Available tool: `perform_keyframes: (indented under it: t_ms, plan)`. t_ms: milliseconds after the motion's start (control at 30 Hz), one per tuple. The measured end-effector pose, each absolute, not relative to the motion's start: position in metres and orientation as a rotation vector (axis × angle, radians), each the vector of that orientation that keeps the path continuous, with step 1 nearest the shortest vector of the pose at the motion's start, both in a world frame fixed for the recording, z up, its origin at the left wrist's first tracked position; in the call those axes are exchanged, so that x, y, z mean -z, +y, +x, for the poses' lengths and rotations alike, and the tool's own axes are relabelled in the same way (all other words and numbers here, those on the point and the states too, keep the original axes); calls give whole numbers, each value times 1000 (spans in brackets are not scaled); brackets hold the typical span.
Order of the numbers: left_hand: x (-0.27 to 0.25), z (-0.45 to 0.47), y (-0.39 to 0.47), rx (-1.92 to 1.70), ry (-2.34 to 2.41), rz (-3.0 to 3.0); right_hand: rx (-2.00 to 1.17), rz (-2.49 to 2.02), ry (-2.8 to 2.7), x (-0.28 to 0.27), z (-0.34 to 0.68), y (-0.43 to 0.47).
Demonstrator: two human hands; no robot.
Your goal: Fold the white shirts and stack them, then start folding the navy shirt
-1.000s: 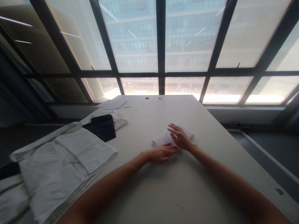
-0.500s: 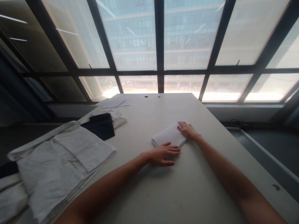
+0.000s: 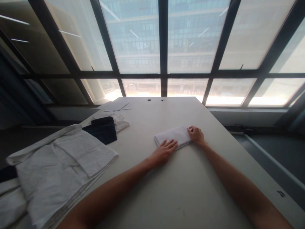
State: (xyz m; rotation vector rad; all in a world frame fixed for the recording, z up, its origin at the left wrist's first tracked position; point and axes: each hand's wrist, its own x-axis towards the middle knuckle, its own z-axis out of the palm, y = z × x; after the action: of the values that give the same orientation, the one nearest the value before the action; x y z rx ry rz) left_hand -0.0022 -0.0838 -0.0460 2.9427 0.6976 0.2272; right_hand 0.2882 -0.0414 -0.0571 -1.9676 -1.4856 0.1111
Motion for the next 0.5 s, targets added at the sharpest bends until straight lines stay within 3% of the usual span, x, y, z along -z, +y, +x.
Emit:
perform_keyframes:
  t_ms: [233,367,500]
  plan:
    - [45,-9,-82,-156,806,2882,7,-1971,-1580,54,279,-50]
    - [45,0,-104,-200,545,2878,273,-1822,-1681,48,259,-59]
    - [40,6,-113,-364,133,2759,244,-1509,-1937,44,221,-72]
